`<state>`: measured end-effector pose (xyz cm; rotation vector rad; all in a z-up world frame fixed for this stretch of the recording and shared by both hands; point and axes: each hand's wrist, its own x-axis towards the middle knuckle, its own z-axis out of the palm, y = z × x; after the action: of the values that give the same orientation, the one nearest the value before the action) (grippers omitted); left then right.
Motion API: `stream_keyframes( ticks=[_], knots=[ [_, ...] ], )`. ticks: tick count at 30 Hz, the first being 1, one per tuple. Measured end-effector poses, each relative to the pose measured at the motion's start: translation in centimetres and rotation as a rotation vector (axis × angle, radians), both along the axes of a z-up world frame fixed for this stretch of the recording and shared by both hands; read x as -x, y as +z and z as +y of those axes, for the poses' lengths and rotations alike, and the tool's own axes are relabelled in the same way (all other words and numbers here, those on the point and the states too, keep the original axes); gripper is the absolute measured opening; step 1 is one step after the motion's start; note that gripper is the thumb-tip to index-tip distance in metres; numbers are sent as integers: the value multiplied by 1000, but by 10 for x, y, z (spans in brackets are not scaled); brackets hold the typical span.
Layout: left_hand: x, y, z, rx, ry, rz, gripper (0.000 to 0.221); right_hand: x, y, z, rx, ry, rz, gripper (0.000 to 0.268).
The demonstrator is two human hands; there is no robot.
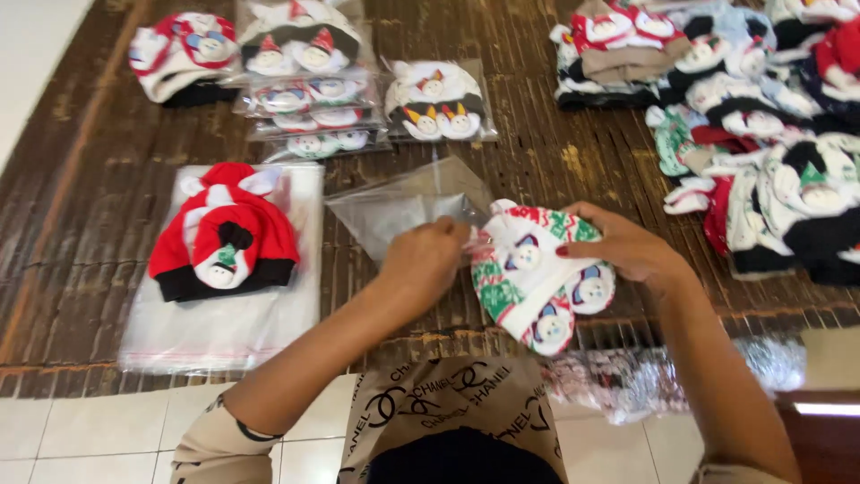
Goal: Packaging small fabric items into clear plastic bags
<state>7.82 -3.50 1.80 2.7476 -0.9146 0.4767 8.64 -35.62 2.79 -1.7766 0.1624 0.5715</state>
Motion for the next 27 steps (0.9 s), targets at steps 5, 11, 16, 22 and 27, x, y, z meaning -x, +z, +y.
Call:
stream_keyframes(
  ticks=[5, 11, 16, 22, 27],
  knots=[
    [27, -22, -55, 3, -106, 131, 20, 13, -13, -11, 77, -25, -51, 49],
    [23, -37, -66, -36, -182, 265, 30, 21, -16, -5, 92, 23, 15, 47],
    [10, -26, -42, 19, -165, 385, 28, 36, -6, 7, -54, -49, -74, 57],
    [16, 46, 5, 14, -119, -590, 9, 48, 21, -15, -69, -101, -72, 64],
    [49, 39, 16, -406, -151, -370, 34, 64, 33, -45, -187, -166, -199, 70]
  ],
)
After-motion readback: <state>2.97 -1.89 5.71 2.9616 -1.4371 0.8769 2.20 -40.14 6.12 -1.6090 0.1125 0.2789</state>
